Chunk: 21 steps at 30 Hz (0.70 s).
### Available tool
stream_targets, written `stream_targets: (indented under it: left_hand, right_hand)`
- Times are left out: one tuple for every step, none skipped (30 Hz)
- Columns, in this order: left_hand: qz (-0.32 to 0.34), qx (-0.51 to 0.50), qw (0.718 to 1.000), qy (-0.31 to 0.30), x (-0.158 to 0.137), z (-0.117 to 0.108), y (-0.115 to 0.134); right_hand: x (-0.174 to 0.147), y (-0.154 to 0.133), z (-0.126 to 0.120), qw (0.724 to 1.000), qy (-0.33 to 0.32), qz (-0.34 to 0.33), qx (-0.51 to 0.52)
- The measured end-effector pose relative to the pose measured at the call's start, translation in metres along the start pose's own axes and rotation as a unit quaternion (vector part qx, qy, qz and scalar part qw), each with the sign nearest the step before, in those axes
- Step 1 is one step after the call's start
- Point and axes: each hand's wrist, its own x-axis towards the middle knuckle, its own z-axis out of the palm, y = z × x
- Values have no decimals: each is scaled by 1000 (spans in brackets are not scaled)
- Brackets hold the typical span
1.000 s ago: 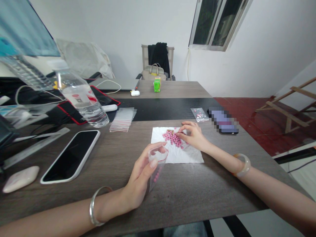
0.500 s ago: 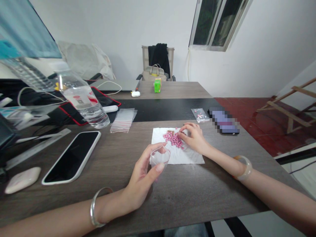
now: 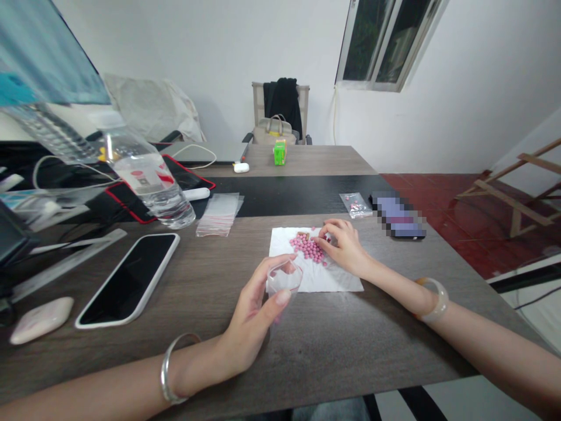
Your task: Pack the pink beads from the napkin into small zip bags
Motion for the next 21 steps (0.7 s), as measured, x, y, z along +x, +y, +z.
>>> stream_targets:
  left_hand:
    - [-2,0,1000,0,0,0,0]
    - [-4,-1,1000,1,0,0,1]
    - [-4,-2,1000,2,-1,0,1]
    - [-5,-4,1000,5,-1,1,1]
    - [-6,-6,1000,7,-1,1,2]
    - [-7,-8,1000,8,-1,1,2]
    - [-9,-9,1000,8,-1,1,2]
    - [-9,-10,1000,7,-1,1,2]
    - [-10,-12,1000,7,-1,1,2]
    - [-9,-13,1000,7,-1,1,1]
    - [-9,-13,1000,8,-1,1,1]
    - [-8,-13,1000,10,0,1,1]
    - [-8,-12,1000,12,0,1,1]
    - [-9,-9,1000,14,0,1,1]
    - [-8,-4,1000,17,0,1,2]
    - [-5,4,1000,21,0,1,2]
    - [1,13,1000,25,1,1,3]
    - [8,24,999,30,1,1,4]
    - [16,36,999,34,1,1,5]
    - [22,47,998,34,2,1,6]
    - [28,57,998,30,2,1,6]
  right_hand:
    - [0,0,0,1000,1,-4,-1]
    - [0,0,1,1000,2,-8,-2]
    - [0,1,1,1000,2,-13,-2]
    - [-1,1,1,1000,1,-18,-3]
    - [-1,0,2,1000,0,-22,-4]
    - [-1,0,2,1000,-1,-26,-5]
    - [-1,0,2,1000,-3,-29,-7]
    - [-2,0,2,999,-4,-33,-9]
    - [-2,0,3,999,-6,-37,-11]
    - [-2,0,3,999,-8,-41,-12]
    - [-2,0,3,999,-10,-46,-13]
    - [-2,-1,2,999,-10,-50,-12]
    - [-2,-2,2,998,-7,-55,-8]
    - [-2,-3,0,998,3,-61,-2]
    - [-2,-5,-1,997,19,-69,7]
    - [-2,-8,-4,996,39,-77,19]
    - [-2,-11,-6,994,63,-86,34]
    - [-3,-15,-9,990,89,-94,50]
    - [-5,-19,-12,986,114,-102,68]
    - [-8,-24,-16,980,137,-113,89]
    - [-11,-29,-19,973,156,-129,112]
